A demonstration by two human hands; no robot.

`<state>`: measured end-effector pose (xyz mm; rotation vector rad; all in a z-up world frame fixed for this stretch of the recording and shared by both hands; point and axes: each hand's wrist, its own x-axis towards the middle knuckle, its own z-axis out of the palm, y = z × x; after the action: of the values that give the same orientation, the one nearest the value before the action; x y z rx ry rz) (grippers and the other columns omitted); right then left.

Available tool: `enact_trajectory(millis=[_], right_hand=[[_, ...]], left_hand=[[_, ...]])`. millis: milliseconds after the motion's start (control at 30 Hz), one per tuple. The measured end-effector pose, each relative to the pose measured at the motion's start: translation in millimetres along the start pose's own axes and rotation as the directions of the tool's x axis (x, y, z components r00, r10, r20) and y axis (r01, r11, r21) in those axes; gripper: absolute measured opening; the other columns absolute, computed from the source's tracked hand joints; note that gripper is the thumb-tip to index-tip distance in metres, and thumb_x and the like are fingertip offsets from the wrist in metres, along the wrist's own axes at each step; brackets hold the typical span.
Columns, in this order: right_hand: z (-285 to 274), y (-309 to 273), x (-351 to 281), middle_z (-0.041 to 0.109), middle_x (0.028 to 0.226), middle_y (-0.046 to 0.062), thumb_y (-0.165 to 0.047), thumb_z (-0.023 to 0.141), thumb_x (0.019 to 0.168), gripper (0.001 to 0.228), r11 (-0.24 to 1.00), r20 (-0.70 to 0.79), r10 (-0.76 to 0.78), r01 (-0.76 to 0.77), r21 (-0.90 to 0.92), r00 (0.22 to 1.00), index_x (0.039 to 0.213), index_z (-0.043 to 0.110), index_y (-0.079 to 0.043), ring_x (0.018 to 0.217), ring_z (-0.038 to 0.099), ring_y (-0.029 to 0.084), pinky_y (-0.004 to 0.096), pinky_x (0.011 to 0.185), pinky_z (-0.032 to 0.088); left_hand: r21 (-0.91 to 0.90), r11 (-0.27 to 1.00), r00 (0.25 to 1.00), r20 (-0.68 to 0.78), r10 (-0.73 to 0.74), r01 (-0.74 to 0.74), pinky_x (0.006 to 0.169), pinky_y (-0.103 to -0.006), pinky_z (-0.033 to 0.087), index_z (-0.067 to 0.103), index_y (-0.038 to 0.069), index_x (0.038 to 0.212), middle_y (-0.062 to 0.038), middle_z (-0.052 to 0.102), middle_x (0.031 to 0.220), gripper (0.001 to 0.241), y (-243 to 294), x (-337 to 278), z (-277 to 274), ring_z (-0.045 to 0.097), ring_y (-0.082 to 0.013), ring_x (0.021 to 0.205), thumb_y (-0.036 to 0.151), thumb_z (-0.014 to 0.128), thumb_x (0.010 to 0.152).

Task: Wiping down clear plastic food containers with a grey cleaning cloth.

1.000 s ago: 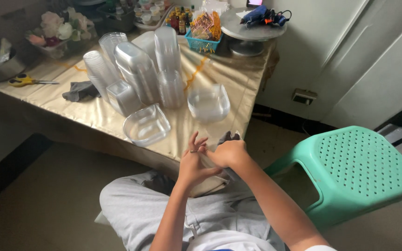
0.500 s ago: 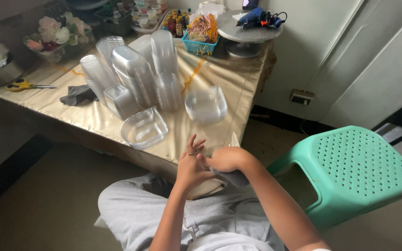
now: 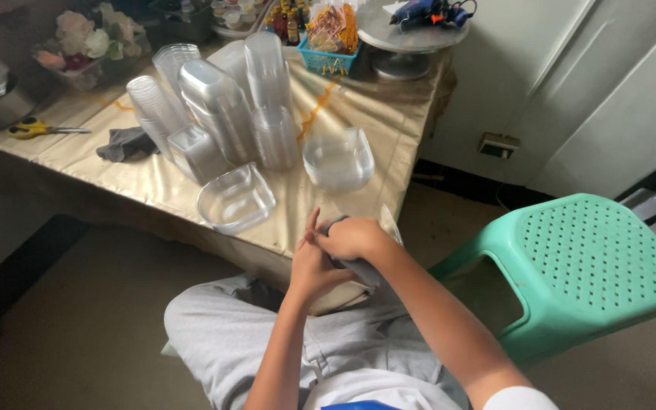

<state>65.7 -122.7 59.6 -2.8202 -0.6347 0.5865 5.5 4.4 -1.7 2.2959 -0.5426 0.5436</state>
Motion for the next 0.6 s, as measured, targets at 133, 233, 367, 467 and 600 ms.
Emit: enact_trajectory(millis=[133, 233, 367, 467, 600], right_hand=[[-1, 7, 5, 0.074, 0.107, 0.013, -0.081, 0.024, 0.084, 0.079, 0.999, -0.103, 0.03, -0.033, -0.032, 0.994, 0.123, 0.07, -0.03, 0.104, 0.068, 0.037, 0.051, 0.089, 0.05], [-6, 10, -11, 0.077, 0.103, 0.016, -0.08, 0.023, 0.095, 0.089, 0.977, 0.005, 0.109, -0.107, -0.187, 0.994, 0.1, 0.081, -0.012, 0.101, 0.072, 0.034, 0.046, 0.09, 0.054], [-3, 24, -20, 0.077, 0.101, 0.016, -0.075, 0.027, 0.096, 0.085, 0.982, -0.048, 0.064, -0.072, -0.173, 0.997, 0.094, 0.081, -0.009, 0.099, 0.072, 0.035, 0.047, 0.089, 0.054], [-9, 21, -30, 0.077, 0.099, 0.016, -0.074, 0.027, 0.096, 0.086, 0.985, -0.017, 0.063, -0.064, -0.157, 0.998, 0.091, 0.081, -0.007, 0.098, 0.072, 0.036, 0.048, 0.088, 0.055], [-6, 18, -30, 0.076, 0.099, 0.016, -0.075, 0.028, 0.095, 0.086, 0.986, -0.002, 0.054, -0.054, -0.157, 0.999, 0.091, 0.08, -0.007, 0.098, 0.071, 0.038, 0.048, 0.088, 0.054]], left_hand=[[-0.066, 0.995, 0.997, 0.03, -0.073, 0.075, 0.113, -0.0488, 0.035, 0.066, 0.008, 0.132, -0.013, 0.059, 0.145, 0.094, 6, 1, -2, 0.032, -0.0364, 0.152, 0.044, 0.091, 0.05], [-0.04, 0.995, 0.995, 0.016, -0.096, 0.097, 0.112, -0.0477, 0.037, 0.056, 0.009, 0.139, -0.015, 0.057, 0.148, 0.107, 11, 0, -3, 0.044, -0.0337, 0.145, 0.044, 0.097, 0.046], [-0.226, 0.952, 0.977, 0.004, -0.214, 0.209, 0.111, -0.0447, 0.04, 0.011, 0.008, 0.158, -0.013, 0.059, 0.143, 0.147, 12, -1, -1, 0.06, -0.0303, 0.131, 0.045, 0.098, 0.045], [-0.194, 0.962, 0.981, 0.001, -0.193, 0.189, 0.111, -0.0444, 0.041, 0.008, 0.01, 0.158, -0.013, 0.06, 0.143, 0.149, 13, -1, -2, 0.061, -0.0301, 0.13, 0.043, 0.1, 0.046], [-0.206, 0.957, 0.978, 0.037, -0.203, 0.206, 0.112, -0.0438, 0.04, 0.006, 0.01, 0.161, -0.011, 0.059, 0.146, 0.144, 9, -2, 1, 0.061, -0.027, 0.133, 0.039, 0.096, 0.052]])
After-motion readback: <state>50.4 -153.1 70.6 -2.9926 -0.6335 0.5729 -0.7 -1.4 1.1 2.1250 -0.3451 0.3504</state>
